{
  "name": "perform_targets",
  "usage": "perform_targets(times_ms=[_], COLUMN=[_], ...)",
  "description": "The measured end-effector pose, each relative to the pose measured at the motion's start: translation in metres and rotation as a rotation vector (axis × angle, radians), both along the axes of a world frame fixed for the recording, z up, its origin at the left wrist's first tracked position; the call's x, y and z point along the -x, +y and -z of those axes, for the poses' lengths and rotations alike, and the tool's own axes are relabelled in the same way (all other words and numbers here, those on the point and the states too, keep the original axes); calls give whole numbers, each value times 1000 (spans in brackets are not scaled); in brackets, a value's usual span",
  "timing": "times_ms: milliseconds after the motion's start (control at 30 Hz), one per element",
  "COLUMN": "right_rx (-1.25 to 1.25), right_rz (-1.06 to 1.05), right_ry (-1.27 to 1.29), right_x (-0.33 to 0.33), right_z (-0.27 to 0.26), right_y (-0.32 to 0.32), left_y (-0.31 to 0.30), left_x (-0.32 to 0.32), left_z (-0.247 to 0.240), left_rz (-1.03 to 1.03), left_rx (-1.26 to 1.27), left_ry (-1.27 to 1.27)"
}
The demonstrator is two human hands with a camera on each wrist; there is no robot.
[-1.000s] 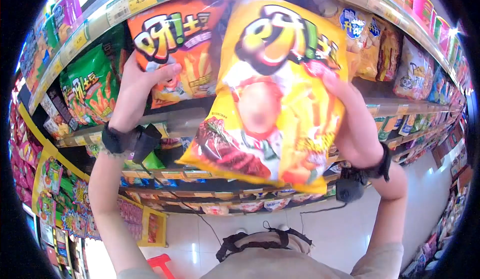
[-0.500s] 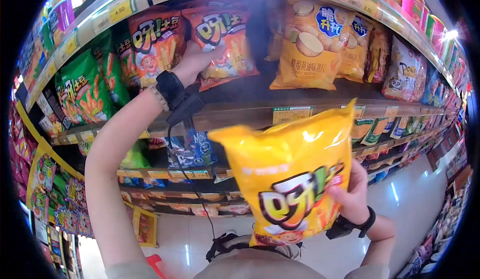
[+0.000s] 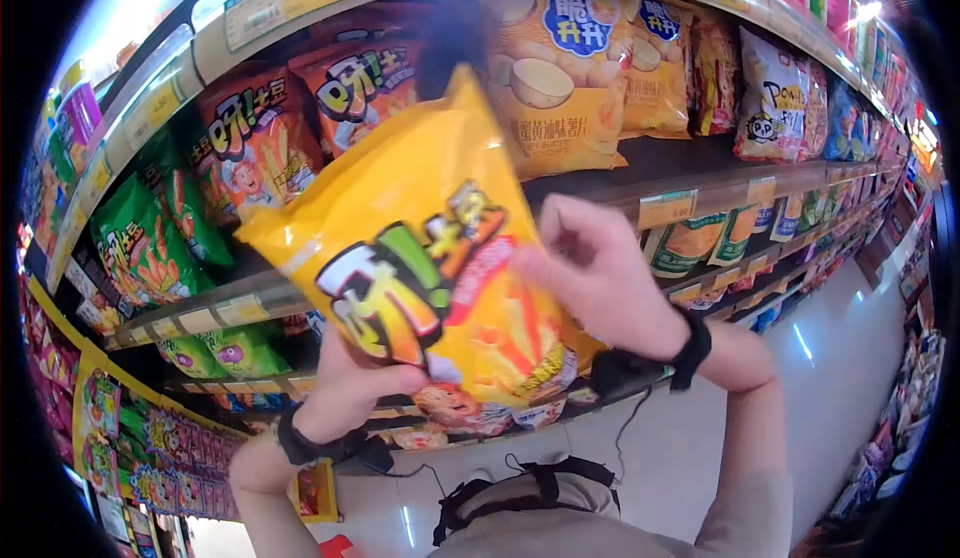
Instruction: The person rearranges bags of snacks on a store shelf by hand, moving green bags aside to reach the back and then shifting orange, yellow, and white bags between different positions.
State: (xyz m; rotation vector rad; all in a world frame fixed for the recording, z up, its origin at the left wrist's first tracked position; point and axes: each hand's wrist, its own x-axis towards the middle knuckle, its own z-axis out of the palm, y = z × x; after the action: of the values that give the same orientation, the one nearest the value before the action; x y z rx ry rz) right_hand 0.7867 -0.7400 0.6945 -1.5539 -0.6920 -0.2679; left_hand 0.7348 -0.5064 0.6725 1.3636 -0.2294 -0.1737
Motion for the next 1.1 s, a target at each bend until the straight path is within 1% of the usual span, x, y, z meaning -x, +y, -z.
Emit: perform_targets(times_ms=[33,67,100,133,167,200,233,267,300,333,400,467,533,600,633,667,700,767,800,900,967,1033,1067,1100], right_rx=[29,-153,-303,-235,-247,-240,-152,-68,-35,-30,174,196,212,37,-55,-50,-116,-76,-59,-126,-208,-202,-194,-147], right_rz=[10,143,330,693,738,746,574,399,231,232,396,438,477,244,207,192,174,354,322,365,308,285,259,242], right_ry=[-41,-34,-341,-553,-544,-549,-393,-237,-155,-154,-216,-165,-112,-71,-26,22,-19,8,47,62,101,102,108,104], right_x=[-13,-23,-54,-85,-105,-120,-133,-132,-126,-134,-154,-142,-134,-131,-125,-120,-122,-123,-122,-134,-151,-155,-156,-163], right_z=[-11,-24,-31,-37,-42,-43,-42,-48,-51,-48,-37,-43,-45,-47,-50,-54,-52,-51,-54,-39,-25,-23,-23,-20], right_y=[-4,-12,-26,-51,-64,-74,-81,-77,-72,-72,-76,-73,-77,-97,-109,-124,-142,-174,-188,-208,-214,-212,-210,-216], left_y=[4,13,19,25,24,27,24,25,25,24,18,2,5,4,4,5,7,12,13,7,5,-2,-11,-15], left_x=[3,8,11,19,28,35,43,48,52,55,52,52,50,48,48,49,49,49,48,44,40,36,33,31], left_z=[7,20,41,57,65,77,85,99,111,120,133,133,143,147,151,153,153,157,158,152,161,160,158,158], left_rz=[-83,-161,-230,-249,-276,-257,-223,-204,-192,-182,-169,-213,-199,-212,-259,-307,-310,-324,-331,-320,-290,-251,-247,-230], left_rx=[75,150,175,167,183,209,264,287,273,260,284,441,490,542,561,581,574,568,557,556,551,558,578,558], left_ry=[4,10,-100,-110,-44,18,44,61,51,48,14,28,76,84,77,71,49,65,80,108,121,139,105,110])
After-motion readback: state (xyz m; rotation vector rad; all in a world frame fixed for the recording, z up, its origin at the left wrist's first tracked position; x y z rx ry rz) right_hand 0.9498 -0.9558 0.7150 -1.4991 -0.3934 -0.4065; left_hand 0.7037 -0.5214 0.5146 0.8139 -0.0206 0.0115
